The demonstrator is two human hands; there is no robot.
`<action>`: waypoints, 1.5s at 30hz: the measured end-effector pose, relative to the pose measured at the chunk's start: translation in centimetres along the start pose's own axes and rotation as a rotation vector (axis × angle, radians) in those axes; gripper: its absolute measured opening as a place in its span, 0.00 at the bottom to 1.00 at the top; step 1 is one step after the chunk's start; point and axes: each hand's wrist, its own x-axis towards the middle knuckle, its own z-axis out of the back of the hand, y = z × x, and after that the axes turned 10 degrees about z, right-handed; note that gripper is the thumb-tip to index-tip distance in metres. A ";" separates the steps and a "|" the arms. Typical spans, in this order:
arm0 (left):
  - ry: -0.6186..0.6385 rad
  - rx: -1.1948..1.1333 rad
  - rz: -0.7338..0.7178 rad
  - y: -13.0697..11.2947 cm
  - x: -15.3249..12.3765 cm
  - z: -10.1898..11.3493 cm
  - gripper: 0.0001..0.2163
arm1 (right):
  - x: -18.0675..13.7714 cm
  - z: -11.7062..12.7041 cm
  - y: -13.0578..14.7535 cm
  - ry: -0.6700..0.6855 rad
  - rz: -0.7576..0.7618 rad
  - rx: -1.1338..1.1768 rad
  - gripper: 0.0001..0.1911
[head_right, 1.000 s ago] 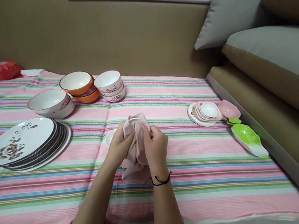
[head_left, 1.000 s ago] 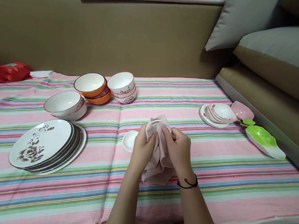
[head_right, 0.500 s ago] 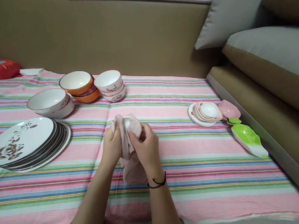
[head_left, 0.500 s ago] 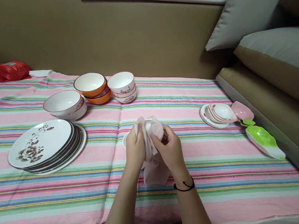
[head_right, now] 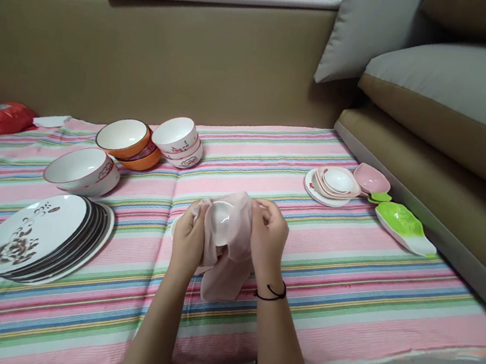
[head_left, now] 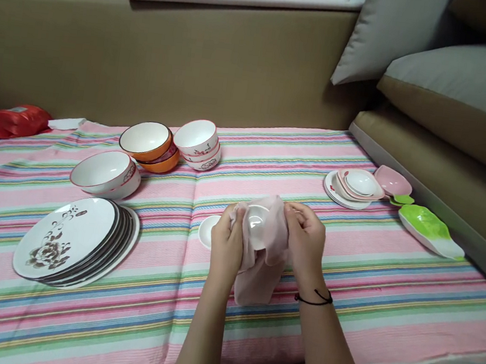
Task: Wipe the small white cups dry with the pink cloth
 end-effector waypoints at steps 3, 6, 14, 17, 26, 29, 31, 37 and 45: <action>-0.005 -0.051 0.043 -0.1 -0.1 -0.2 0.14 | 0.3 1.0 0.2 -0.170 0.035 -0.041 0.16; -0.047 -0.078 0.066 -0.3 -0.1 -0.1 0.15 | 0.1 1.5 1.0 -0.245 0.194 -0.112 0.14; -0.104 -0.242 0.318 -0.3 0.1 0.1 0.21 | -0.6 0.2 1.4 0.348 0.154 -0.151 0.15; -0.071 -0.420 0.444 -0.1 0.2 0.0 0.22 | -0.7 0.0 1.3 0.349 0.105 -0.137 0.15; -0.013 -0.725 0.481 0.2 0.8 0.4 0.17 | 1.1 2.5 -0.2 0.027 -0.157 0.209 0.18; -0.018 -0.679 0.501 0.0 0.8 0.3 0.17 | 2.6 4.8 -1.4 -0.156 -0.181 0.259 0.21; 0.013 -0.661 0.506 -0.1 0.8 0.0 0.18 | 3.9 7.0 -2.2 -0.263 -0.182 0.254 0.21; 0.234 -0.590 0.521 -0.5 0.6 -0.9 0.17 | 9.7 13.1 -3.2 -0.282 -0.222 0.171 0.10; 0.398 -0.472 0.562 -1.0 0.1 -1.1 0.17 | 16.4 15.1 -4.5 -0.152 -0.316 0.029 0.01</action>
